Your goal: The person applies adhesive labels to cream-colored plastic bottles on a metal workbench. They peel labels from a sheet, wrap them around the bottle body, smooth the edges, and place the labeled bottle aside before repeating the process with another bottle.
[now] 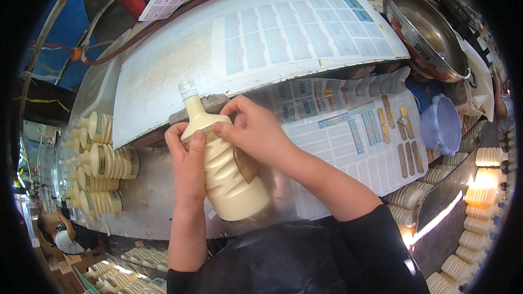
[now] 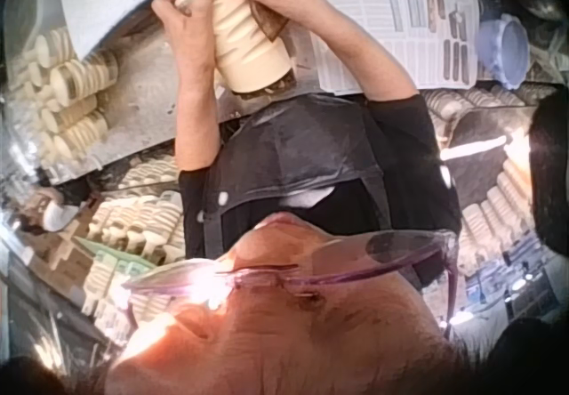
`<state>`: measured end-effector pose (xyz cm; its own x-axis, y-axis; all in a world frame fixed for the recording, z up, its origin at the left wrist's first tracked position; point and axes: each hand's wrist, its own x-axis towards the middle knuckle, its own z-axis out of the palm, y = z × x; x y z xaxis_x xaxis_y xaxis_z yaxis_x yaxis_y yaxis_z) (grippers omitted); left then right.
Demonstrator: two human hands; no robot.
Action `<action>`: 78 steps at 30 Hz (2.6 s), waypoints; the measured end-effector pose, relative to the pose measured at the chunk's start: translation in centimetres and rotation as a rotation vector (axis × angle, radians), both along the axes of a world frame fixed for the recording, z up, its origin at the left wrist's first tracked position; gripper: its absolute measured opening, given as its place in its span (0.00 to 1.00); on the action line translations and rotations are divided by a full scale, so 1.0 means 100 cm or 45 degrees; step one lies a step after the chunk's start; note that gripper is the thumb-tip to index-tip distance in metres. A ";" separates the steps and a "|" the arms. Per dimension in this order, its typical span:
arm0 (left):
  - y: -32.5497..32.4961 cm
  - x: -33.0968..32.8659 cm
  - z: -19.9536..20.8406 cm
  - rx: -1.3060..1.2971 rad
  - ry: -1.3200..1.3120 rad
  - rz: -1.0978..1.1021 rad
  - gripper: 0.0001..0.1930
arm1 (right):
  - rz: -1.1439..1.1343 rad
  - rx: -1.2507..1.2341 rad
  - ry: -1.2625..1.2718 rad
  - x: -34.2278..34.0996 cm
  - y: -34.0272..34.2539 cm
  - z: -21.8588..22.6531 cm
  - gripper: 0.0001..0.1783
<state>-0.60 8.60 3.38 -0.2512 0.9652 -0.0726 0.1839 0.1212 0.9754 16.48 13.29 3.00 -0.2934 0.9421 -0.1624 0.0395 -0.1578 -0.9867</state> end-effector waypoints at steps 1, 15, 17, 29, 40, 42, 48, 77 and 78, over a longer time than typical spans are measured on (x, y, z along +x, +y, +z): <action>0.000 0.000 -0.001 0.002 0.002 -0.003 0.25 | 0.003 -0.006 0.014 0.000 0.000 0.000 0.17; 0.001 -0.002 0.001 -0.026 0.020 -0.020 0.27 | 0.016 -0.110 0.224 0.003 0.002 -0.007 0.14; 0.002 -0.003 0.000 -0.024 0.032 -0.023 0.27 | -0.053 -0.140 0.402 -0.001 0.004 -0.012 0.13; 0.001 -0.003 -0.001 0.005 0.039 -0.036 0.26 | 0.041 -0.010 0.061 0.002 0.002 -0.010 0.12; 0.002 -0.003 -0.002 0.041 -0.018 -0.038 0.19 | 0.044 -0.064 0.133 0.006 0.003 -0.012 0.11; 0.001 -0.005 -0.006 0.057 -0.045 -0.011 0.19 | 0.006 -0.082 0.215 0.013 0.008 -0.009 0.12; -0.001 -0.004 -0.004 0.029 -0.002 -0.050 0.19 | -0.298 0.151 0.243 0.012 0.008 0.041 0.16; -0.011 -0.018 -0.015 0.055 -0.485 -0.148 0.28 | -0.016 0.146 -0.545 -0.009 -0.010 0.031 0.30; -0.009 -0.020 -0.017 0.053 -0.505 -0.140 0.24 | -0.015 0.162 -0.556 -0.011 -0.009 0.030 0.30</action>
